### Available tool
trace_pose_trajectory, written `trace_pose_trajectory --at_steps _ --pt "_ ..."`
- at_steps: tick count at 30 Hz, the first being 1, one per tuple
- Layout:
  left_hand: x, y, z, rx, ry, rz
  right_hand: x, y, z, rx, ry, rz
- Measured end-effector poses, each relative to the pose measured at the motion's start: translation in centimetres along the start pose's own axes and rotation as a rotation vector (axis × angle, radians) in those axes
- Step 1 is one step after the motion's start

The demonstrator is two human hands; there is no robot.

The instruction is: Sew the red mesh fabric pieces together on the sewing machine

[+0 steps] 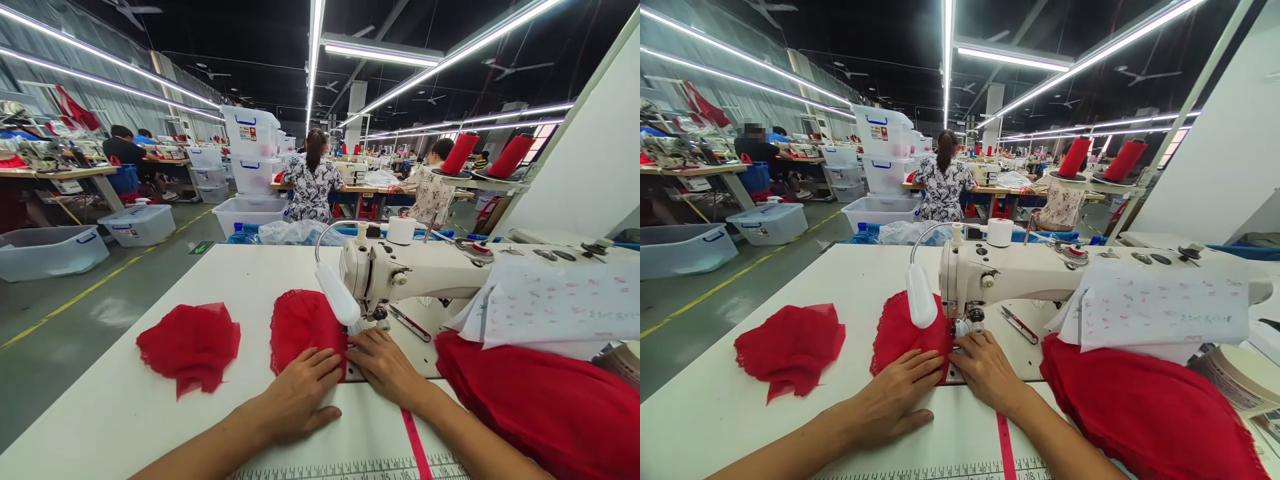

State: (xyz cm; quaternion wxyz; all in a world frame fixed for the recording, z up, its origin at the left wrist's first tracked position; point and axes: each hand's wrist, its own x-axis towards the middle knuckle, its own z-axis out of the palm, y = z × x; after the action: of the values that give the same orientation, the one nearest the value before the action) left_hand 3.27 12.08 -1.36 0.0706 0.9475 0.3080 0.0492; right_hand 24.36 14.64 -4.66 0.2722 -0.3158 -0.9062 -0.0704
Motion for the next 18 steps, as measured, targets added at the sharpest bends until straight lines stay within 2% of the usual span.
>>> trace_pose_trajectory --at_steps 7,13,18 --pt "1.4 0.3 0.3 0.062 0.014 -0.090 0.0 0.5 0.3 -0.033 -0.050 0.089" --pt "2.7 0.5 1.0 0.116 0.050 -0.198 -0.3 0.7 0.4 0.039 0.011 0.097" --pt "3.4 0.2 1.4 0.133 0.117 -0.217 -0.3 0.8 0.4 0.124 0.039 0.096"
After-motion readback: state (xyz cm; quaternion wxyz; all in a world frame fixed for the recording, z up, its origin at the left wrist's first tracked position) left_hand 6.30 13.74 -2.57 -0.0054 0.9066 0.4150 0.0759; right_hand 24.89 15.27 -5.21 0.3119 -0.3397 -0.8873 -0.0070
